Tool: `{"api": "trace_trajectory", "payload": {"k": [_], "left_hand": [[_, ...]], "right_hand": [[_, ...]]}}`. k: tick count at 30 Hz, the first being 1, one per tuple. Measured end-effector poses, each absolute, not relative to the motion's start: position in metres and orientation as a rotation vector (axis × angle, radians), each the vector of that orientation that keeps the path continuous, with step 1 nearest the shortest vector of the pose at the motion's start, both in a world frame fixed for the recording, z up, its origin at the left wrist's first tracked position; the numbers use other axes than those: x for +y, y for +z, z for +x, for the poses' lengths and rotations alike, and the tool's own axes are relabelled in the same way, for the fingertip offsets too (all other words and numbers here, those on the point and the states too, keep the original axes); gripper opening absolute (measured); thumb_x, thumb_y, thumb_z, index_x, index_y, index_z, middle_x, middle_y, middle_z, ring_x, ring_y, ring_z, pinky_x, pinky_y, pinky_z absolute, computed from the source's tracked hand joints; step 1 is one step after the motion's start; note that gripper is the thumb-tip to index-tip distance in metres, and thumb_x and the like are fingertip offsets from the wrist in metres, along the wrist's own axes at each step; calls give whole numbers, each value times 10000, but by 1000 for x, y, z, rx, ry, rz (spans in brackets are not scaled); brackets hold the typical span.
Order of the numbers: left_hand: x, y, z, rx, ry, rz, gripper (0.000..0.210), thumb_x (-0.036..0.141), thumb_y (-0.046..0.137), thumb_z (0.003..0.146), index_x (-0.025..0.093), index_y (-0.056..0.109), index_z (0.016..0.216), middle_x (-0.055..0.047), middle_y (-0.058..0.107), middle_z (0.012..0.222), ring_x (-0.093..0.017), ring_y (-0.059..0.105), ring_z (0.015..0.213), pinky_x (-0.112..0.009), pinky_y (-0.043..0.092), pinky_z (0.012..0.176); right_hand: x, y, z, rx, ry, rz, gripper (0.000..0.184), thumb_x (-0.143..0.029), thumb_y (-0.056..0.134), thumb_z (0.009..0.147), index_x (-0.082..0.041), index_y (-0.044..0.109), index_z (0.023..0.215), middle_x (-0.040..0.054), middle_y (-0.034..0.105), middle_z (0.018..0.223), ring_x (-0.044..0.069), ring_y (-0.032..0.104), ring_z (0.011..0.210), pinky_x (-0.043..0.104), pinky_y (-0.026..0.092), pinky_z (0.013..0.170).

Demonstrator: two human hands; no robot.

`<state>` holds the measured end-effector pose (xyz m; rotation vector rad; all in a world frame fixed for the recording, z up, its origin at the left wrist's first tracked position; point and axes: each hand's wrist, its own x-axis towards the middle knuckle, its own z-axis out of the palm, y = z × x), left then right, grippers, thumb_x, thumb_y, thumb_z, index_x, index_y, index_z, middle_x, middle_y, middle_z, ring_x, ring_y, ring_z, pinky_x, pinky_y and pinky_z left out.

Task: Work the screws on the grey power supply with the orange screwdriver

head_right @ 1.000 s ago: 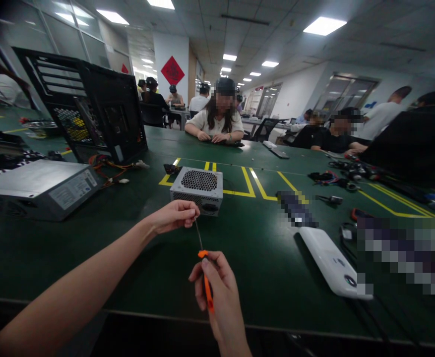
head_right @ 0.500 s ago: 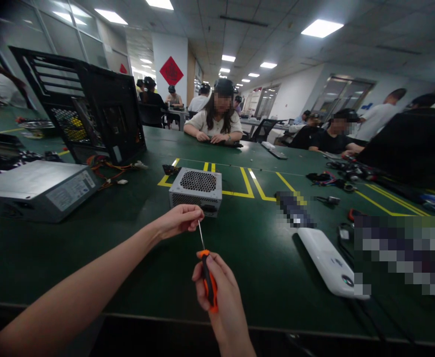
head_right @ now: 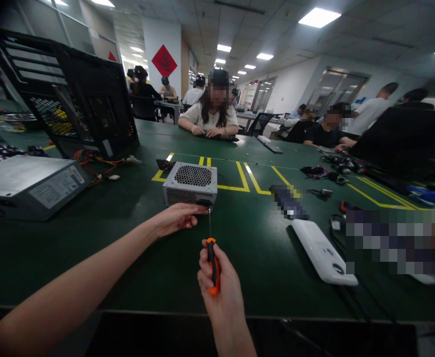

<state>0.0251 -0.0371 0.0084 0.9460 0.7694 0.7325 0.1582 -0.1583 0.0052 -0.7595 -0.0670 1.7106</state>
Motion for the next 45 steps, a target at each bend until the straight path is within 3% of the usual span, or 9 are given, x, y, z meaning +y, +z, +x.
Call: {"api": "trace_trajectory", "payload": {"k": [6,13,29,45], "left_hand": [[-38,6,28,747,813,890,242,118,511,810,111,615,1029,-141,586,1087,-32,512,568,-140,385,459],[-39,5,31,736,847,883,223,131,497,821,116,620,1007,-133,528,1205,-33,512,567,-156,378,460],[-37,-1,27,700,833,926,261,204,545,808,148,602,1057,-114,512,1239,-55,539,634,-175,427,526],[-41,4,29,726,837,900,233,165,549,798,152,625,1017,-101,517,1239,-64,553,657,-178,446,546]], "right_hand": [[-152,8,163,76,1757,-661,193,-167,386,866,-82,559,854,-11,464,617,-9,350,394,62,270,289],[-142,10,163,57,1787,-665,217,-161,317,902,-66,512,913,-16,453,615,-5,346,387,65,272,283],[-135,10,162,11,1779,-657,196,-158,336,891,-71,510,872,-9,458,613,-2,359,387,67,274,288],[-132,10,160,-10,1746,-712,143,-99,383,863,-83,522,835,-20,468,602,-11,352,379,59,251,277]]}}
